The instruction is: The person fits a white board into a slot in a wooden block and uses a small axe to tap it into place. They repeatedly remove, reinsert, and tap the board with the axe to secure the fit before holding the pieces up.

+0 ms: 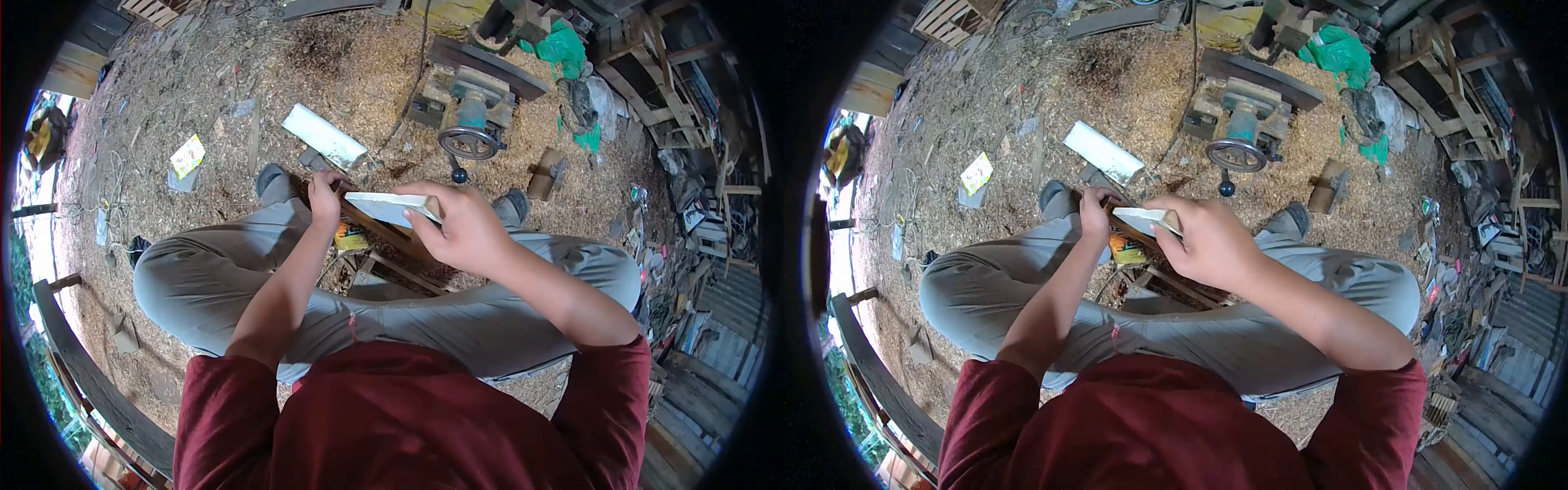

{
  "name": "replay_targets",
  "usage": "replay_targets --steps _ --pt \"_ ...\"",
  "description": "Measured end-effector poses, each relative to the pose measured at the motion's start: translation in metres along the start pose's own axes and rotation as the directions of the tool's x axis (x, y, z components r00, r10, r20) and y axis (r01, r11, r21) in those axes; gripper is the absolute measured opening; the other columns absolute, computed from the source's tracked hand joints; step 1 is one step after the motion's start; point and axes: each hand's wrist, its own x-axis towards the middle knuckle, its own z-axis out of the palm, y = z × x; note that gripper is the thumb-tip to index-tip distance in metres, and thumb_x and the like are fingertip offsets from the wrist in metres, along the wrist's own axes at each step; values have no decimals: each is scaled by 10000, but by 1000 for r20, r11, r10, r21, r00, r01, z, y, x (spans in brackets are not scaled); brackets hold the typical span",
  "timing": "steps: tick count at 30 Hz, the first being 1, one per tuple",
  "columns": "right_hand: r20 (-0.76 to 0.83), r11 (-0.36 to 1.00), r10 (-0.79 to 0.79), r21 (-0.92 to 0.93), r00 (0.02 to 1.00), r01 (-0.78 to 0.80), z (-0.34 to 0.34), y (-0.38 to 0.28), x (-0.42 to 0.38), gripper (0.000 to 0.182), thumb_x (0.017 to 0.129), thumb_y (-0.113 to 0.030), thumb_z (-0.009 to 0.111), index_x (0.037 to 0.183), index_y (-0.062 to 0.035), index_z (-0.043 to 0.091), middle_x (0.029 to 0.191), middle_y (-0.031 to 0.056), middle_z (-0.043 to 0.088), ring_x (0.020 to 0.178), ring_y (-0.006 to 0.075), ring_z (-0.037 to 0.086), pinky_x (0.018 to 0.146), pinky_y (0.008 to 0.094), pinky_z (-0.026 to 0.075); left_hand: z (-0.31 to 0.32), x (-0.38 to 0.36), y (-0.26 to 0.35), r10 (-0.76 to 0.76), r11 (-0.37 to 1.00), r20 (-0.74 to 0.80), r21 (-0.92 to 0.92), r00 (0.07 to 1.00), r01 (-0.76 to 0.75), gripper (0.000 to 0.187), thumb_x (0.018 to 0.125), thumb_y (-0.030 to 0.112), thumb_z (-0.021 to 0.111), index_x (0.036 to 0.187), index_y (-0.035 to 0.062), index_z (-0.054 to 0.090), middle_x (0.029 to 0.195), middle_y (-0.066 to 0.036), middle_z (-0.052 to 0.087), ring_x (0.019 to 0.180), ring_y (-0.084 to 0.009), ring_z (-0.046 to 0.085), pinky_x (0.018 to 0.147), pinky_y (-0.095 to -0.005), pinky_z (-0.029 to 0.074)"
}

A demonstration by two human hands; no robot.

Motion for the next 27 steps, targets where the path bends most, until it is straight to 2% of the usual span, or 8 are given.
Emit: replay_targets --steps 2,6,13,15,20,22,25,27 --pt "93 997 72 -24 993 -70 -5 -4 7 252 964 -177 725 1182 -52 746 698 226 689 626 408 705 613 494 561 6 -3 -8 -200 961 4 -196 980 197 580 1041 408 416 801 -38 699 808 -167 719 797 -273 662 814 -397 505" --pt "114 997 42 -71 993 -34 -3 5 18 286 1009 -238 706 1242 -74 739 652 198 635 571 332 657 566 448 479 12 -7 -24 -329 906 -114 -317 938 279 451 1046 369 474 880 3 677 840 -140 720 777 -273 691 773 -432 551" --pt "165 954 1 -297 986 49 -1 -23 55 430 1024 -379 711 1132 -3 532 835 266 718 781 494 710 704 568 553 -9 9 -3 -266 909 -265 -389 927 150 469 1045 371 481 902 -26 684 851 -140 708 783 -278 677 775 -438 544" --pt "71 928 -85 -359 994 105 -2 -43 77 449 1019 -397 716 1132 -1 536 813 267 708 794 489 710 717 569 556 -12 22 25 -250 893 -383 -447 889 58 485 1063 382 462 889 -26 658 844 -135 693 790 -274 667 772 -443 535" --pt "-14 864 -356 -385 934 324 -28 -110 157 456 959 -449 785 1001 -26 620 817 184 670 734 401 641 688 475 517 -44 70 132 -187 853 -397 -519 899 -52 497 1082 381 408 873 0 649 848 -136 693 778 -269 650 765 -444 522" --pt "-115 805 -573 -267 812 530 -38 -141 189 374 944 -358 799 966 -22 635 770 130 607 677 267 552 652 407 470 -65 73 198 -104 894 -416 -437 903 -98 494 1065 380 416 884 -9 660 860 -140 702 789 -271 655 768 -450 521" --pt "-128 786 -608 -240 784 570 -55 -188 220 311 939 -277 811 990 -17 647 757 79 574 699 147 492 648 350 433 -118 99 280 38 940 -496 -278 867 -200 482 1020 372 438 922 -31 684 911 -154 730 823 -280 663 784 -461 517" --pt "-209 765 -644 -146 736 628 -48 -209 242 357 877 -313 845 952 -9 671 721 136 614 616 217 543 588 387 448 -142 102 323 103 926 -461 -280 882 -255 475 1020 367 441 935 -27 692 947 -169 743 828 -288 662 793 -454 519"
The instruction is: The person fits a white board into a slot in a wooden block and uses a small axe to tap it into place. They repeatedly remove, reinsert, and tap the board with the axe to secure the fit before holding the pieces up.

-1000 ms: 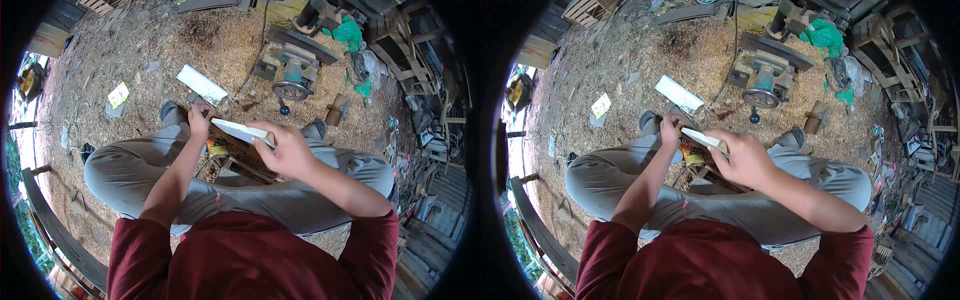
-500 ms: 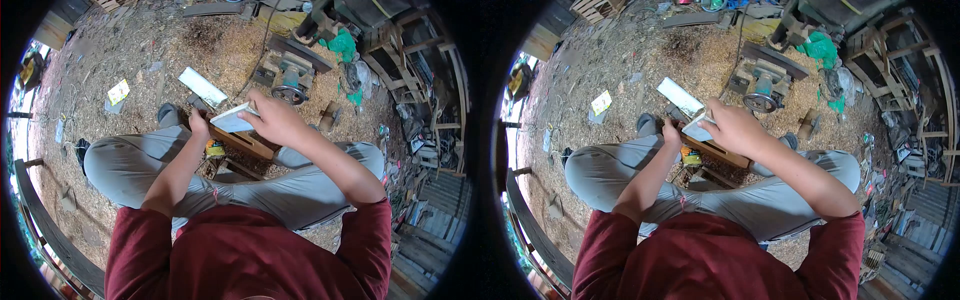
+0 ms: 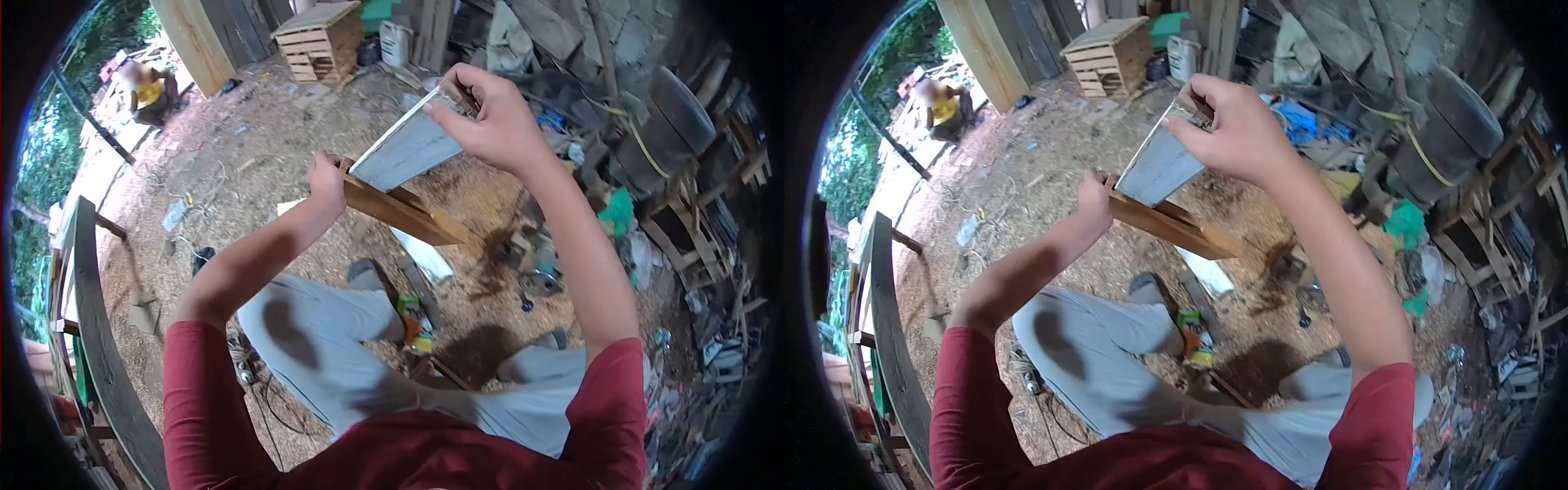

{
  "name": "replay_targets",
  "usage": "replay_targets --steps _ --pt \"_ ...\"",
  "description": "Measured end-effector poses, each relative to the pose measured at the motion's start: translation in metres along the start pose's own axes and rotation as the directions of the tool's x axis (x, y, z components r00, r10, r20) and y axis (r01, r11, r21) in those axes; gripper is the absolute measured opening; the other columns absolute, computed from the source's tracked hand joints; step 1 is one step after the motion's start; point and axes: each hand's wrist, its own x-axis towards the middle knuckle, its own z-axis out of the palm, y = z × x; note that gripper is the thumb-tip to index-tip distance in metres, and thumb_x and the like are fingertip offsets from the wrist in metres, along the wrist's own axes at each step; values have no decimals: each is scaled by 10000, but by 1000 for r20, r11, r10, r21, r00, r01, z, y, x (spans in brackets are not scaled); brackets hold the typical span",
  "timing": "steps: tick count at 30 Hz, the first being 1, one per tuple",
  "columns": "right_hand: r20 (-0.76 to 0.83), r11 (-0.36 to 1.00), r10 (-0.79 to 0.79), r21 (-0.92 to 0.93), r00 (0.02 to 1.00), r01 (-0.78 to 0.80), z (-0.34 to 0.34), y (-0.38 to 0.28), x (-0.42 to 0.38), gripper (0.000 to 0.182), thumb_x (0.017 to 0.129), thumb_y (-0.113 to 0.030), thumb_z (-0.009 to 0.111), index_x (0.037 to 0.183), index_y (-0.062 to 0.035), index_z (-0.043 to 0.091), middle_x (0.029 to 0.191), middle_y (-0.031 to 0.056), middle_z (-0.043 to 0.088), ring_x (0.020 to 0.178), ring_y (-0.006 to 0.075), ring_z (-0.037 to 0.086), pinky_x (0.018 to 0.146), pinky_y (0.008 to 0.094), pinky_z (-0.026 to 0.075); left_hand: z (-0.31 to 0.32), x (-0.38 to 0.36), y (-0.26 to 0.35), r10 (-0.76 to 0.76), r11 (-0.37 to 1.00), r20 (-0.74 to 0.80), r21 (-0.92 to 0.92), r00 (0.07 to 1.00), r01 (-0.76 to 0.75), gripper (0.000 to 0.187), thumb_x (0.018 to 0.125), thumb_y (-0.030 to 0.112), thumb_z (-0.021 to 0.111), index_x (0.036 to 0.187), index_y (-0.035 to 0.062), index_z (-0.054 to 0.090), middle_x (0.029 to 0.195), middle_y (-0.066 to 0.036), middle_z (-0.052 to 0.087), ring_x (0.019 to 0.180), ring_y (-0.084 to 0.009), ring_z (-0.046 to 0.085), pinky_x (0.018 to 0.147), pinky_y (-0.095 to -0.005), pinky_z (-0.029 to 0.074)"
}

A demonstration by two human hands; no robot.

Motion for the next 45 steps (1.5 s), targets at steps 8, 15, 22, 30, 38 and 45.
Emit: replay_targets --steps 8,15,22,30,38,45 --pt "92 1000 24 11 995 -25 103 38 66 405 898 -399 856 1002 -30 728 687 150 634 568 216 578 553 395 445 -59 98 -28 -26 999 -95 -31 995 24 393 1036 349 476 1131 3 636 1177 -164 684 1034 -293 655 898 -490 528" --pt "489 984 -70 176 869 -19 256 112 72 413 878 -462 845 1037 -85 788 771 173 721 716 365 703 685 448 537 -133 125 -211 -351 871 -271 -445 896 207 478 1119 445 424 1235 35 639 1301 -138 682 1061 -284 683 1012 -483 525" --pt "697 979 -190 184 691 83 358 142 34 401 871 -465 850 1105 -140 821 928 121 789 853 338 758 762 442 581 -182 91 -328 -264 890 -104 -409 959 201 602 1167 505 337 1502 49 542 1475 -138 636 1365 -268 600 1180 -451 430" --pt "682 982 -188 149 707 118 385 126 5 462 868 -503 838 1122 -121 779 997 119 782 933 348 756 824 469 590 -190 47 -282 172 966 292 137 941 -219 680 1072 213 697 1620 10 351 1639 -128 450 1502 -235 444 1264 -419 322" --pt "-1 810 587 11 810 -587 336 185 -215 325 974 -230 772 1167 8 661 987 208 688 977 420 688 897 531 547 -225 75 -333 158 775 369 528 916 -346 423 1004 97 762 1360 -27 571 1287 -170 673 1218 -275 685 1027 -411 550" --pt "191 533 835 -514 516 -672 349 198 -397 608 857 -258 866 1329 -9 575 1321 273 522 1196 494 581 1009 564 520 -215 65 -289 68 784 428 536 901 -313 445 882 132 893 1240 -22 679 1193 -187 744 1146 -348 716 996 -462 543"
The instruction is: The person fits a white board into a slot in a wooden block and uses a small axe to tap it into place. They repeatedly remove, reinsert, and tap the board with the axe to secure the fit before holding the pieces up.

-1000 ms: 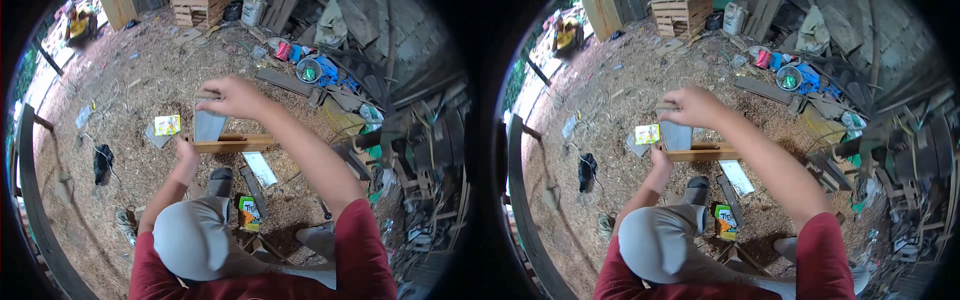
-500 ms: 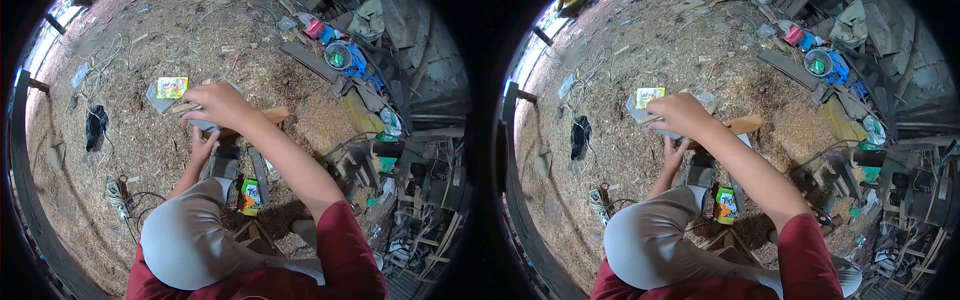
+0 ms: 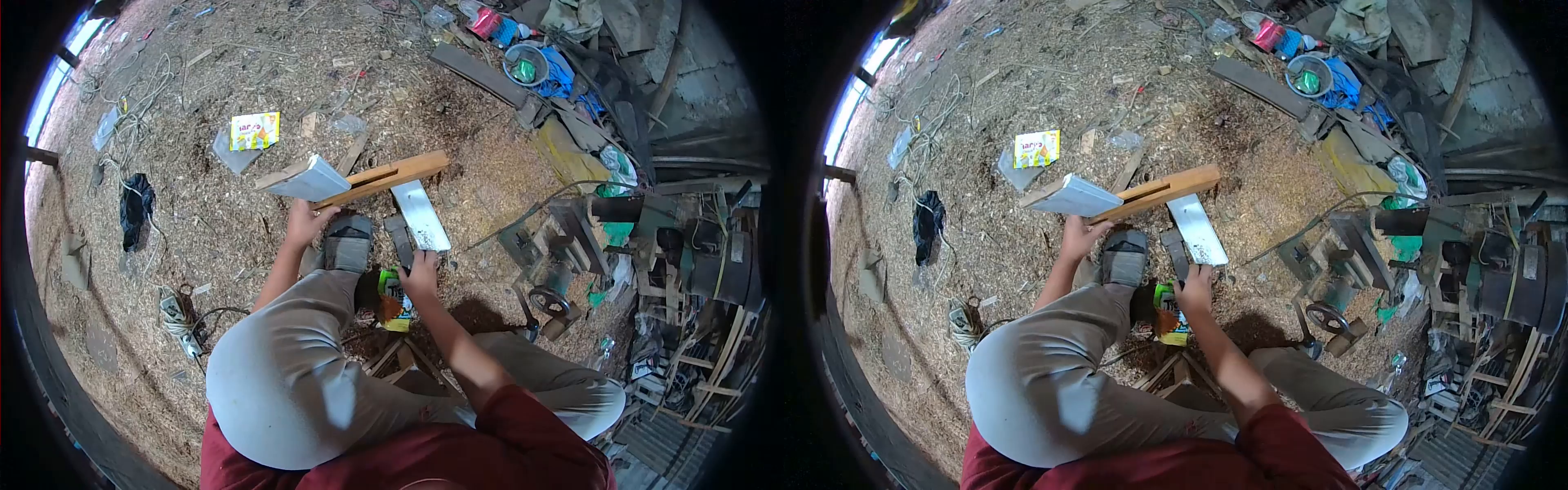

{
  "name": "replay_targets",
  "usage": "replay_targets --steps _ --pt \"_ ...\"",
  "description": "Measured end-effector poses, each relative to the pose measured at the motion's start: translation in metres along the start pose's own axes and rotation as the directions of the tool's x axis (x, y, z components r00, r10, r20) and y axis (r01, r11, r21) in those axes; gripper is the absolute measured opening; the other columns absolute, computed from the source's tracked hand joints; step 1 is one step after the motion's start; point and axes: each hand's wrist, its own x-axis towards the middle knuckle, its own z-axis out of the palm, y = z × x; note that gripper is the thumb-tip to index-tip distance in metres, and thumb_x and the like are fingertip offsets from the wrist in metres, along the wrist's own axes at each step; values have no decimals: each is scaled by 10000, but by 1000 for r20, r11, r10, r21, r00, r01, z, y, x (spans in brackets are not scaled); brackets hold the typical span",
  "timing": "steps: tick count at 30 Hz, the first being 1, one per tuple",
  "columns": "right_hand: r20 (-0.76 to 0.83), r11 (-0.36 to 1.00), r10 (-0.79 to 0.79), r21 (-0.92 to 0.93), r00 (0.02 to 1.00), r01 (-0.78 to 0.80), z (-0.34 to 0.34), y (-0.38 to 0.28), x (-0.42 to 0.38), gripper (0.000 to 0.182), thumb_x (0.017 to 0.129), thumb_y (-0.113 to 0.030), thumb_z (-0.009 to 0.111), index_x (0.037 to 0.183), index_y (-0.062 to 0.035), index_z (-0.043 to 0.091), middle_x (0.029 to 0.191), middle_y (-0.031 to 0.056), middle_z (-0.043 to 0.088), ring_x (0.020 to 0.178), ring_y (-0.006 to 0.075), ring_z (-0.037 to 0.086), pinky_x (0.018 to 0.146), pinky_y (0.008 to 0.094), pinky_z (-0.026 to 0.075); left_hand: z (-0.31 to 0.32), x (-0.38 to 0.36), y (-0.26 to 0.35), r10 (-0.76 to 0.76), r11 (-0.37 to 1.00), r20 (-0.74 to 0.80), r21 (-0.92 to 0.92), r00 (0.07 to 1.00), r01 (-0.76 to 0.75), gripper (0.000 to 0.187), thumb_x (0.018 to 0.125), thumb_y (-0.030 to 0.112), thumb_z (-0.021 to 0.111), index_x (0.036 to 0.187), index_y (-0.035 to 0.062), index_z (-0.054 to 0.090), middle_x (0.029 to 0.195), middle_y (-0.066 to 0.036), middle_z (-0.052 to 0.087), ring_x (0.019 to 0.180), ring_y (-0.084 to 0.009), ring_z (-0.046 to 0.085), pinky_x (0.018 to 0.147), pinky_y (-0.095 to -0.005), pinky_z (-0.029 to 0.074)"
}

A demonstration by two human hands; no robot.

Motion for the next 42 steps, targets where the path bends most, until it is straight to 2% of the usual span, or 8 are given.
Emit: replay_targets --steps 5,13,15,23,25,31,33,42 --pt "98 957 119 -275 988 -88 12 -5 11 637 871 -219 880 1391 -58 551 1460 229 432 1258 456 585 1026 539 538 -4 3 -14 0 998 -44 59 999 3 411 863 116 898 1207 -20 719 1175 -190 757 1133 -358 719 995 -457 546" --pt "138 997 77 -23 987 -75 -30 -8 14 750 732 -284 929 1345 -33 579 1399 254 438 1129 492 648 985 533 574 -45 -18 -32 -86 972 -126 -229 988 55 397 859 77 878 1203 -37 714 1143 -148 786 1060 -262 742 945 -410 566" --pt "215 997 76 -47 974 -68 -55 -10 28 766 717 -302 921 1347 -28 582 1411 288 505 1089 484 690 964 534 584 -53 -18 -25 -57 998 -125 -39 990 52 368 865 53 865 1186 -50 718 1102 -134 792 1028 -231 744 932 -388 576" --pt "591 963 95 150 801 -225 -94 24 48 727 849 -300 884 1411 47 581 1236 231 730 1119 336 736 963 443 579 -44 -14 -24 -134 979 -151 -171 979 108 461 902 37 851 1303 -20 629 1217 -119 747 1128 -205 703 987 -366 562" --pt "840 671 36 381 541 -636 -121 -2 32 687 927 -264 850 1466 35 547 1188 200 727 1077 287 735 897 407 596 -48 -15 -19 -114 987 -141 -128 983 96 463 915 72 849 1301 -34 617 1221 -133 741 1132 -218 702 986 -377 562" --pt "816 508 6 495 577 -705 -125 14 -5 586 984 -287 812 1418 5 547 1097 96 734 910 177 711 753 343 577 -45 -17 -7 -104 990 -157 -114 982 87 484 930 85 841 1317 -47 581 1243 -145 720 1182 -232 678 1029 -396 537" --pt "524 822 -103 523 845 -224 -112 13 -16 499 1002 -252 800 1365 -11 559 1033 82 720 881 158 702 726 349 569 -43 -17 -14 -135 988 -126 -86 983 125 506 931 74 837 1338 -48 563 1262 -148 710 1208 -233 667 1043 -395 528" --pt "813 569 -134 531 566 -628 -183 -34 -25 299 1036 -162 753 1234 -46 562 890 49 665 688 157 653 619 323 529 -33 -17 -47 -35 997 -198 -75 980 21 504 906 87 845 1326 -28 591 1252 -173 677 1218 -305 644 1069 -425 494"
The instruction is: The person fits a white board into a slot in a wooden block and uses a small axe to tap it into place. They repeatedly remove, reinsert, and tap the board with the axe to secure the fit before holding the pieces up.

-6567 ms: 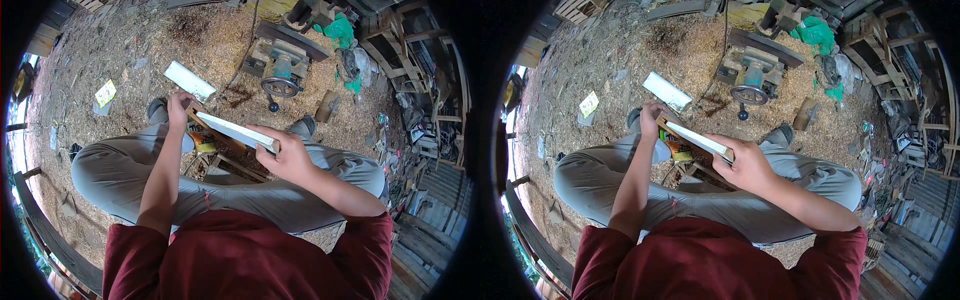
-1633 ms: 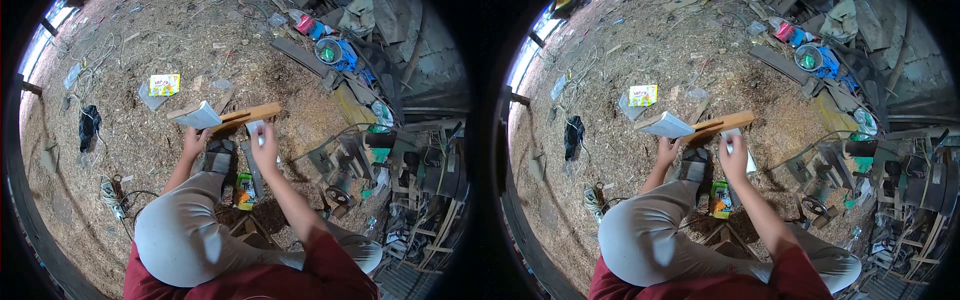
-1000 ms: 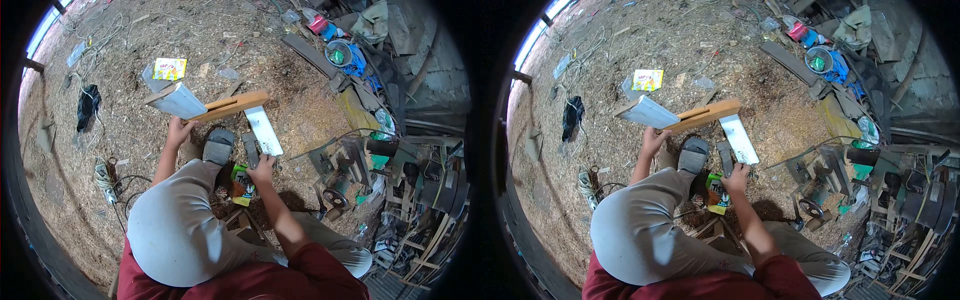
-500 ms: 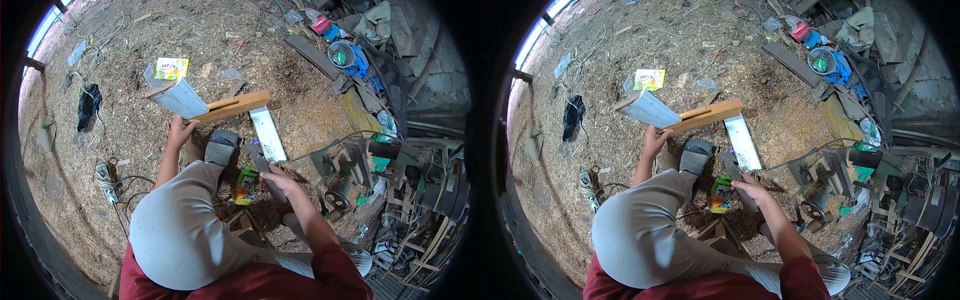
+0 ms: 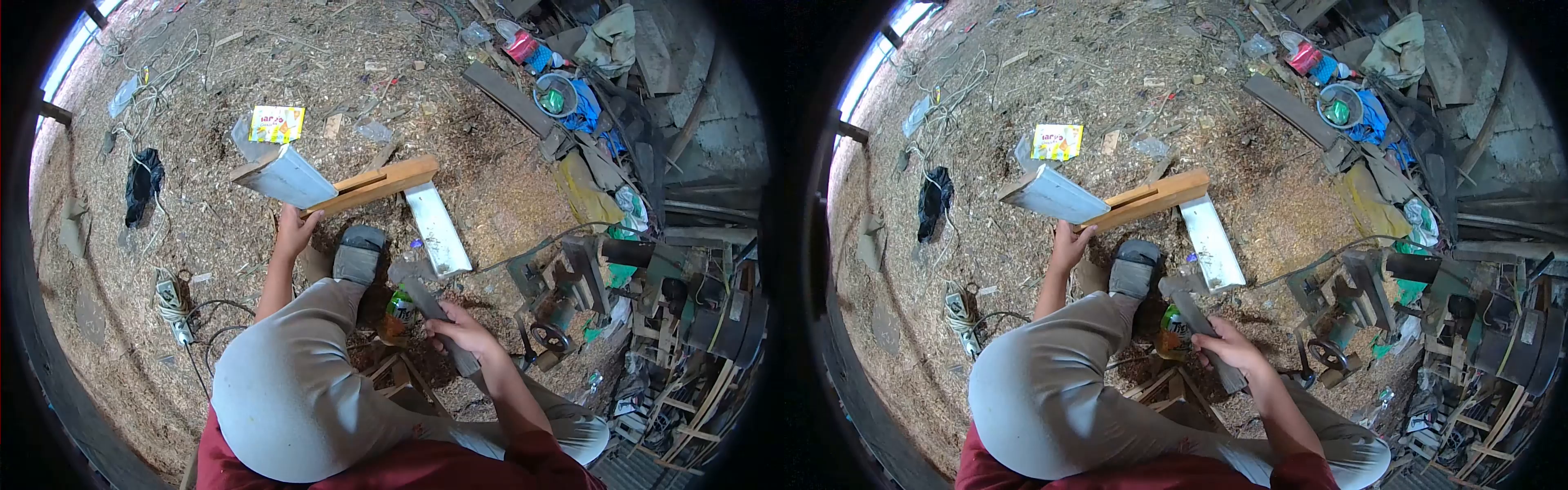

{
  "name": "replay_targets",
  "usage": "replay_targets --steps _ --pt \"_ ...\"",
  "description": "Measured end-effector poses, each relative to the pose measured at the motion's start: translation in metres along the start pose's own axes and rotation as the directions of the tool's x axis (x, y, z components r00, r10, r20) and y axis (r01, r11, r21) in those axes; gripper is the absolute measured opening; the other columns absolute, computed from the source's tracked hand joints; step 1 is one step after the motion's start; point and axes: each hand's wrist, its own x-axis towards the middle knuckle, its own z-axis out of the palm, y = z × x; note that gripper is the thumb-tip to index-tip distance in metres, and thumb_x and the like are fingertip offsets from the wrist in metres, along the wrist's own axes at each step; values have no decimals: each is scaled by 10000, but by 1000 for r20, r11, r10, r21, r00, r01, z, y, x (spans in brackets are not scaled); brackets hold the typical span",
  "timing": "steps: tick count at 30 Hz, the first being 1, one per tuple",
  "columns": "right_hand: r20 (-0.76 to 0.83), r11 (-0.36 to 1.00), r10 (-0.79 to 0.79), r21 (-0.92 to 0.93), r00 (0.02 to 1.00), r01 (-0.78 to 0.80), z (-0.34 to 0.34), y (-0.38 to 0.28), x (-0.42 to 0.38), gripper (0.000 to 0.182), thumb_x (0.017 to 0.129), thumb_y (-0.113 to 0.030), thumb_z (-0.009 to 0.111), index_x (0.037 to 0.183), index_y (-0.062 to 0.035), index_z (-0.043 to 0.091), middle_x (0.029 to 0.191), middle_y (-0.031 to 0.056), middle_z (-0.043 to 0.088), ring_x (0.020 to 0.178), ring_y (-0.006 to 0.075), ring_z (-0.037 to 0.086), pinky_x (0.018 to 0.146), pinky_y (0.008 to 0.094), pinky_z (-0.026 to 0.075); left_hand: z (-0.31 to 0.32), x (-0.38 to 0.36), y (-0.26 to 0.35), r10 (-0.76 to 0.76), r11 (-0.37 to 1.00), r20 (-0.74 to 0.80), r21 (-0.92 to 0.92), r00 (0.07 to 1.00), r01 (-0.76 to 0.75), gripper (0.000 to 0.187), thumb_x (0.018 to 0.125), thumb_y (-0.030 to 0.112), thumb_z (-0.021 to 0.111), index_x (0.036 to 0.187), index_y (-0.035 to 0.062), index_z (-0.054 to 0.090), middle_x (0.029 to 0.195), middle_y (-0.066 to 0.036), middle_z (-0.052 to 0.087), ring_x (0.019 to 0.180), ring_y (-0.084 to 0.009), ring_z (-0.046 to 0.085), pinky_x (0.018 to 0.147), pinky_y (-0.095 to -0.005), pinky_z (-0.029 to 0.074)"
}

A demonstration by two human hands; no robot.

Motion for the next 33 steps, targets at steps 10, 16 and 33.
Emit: replay_targets --steps 10,16,33 --pt "-15 977 91 -193 996 -92 5 -7 -29 380 1034 -234 768 1306 -41 585 939 46 695 759 138 676 704 332 550 -4 -6 -3 -50 974 30 224 998 42 476 931 145 844 1303 -32 607 1275 -205 650 1217 -341 623 1054 -449 504" --pt "-151 780 -470 -532 870 330 -6 26 24 580 993 -277 817 1417 8 543 1101 132 744 944 238 725 846 376 573 -3 -5 -1 -53 997 43 58 998 50 465 887 174 883 1261 -22 685 1256 -220 687 1200 -394 633 1050 -472 500" --pt "170 160 -927 -626 333 763 131 -146 146 911 772 -279 977 1539 -80 528 1477 200 614 1395 391 589 1200 456 452 4 1 9 -35 972 -50 -236 998 22 514 827 153 929 1273 36 700 1191 -98 734 1104 -246 711 964 -391 582"
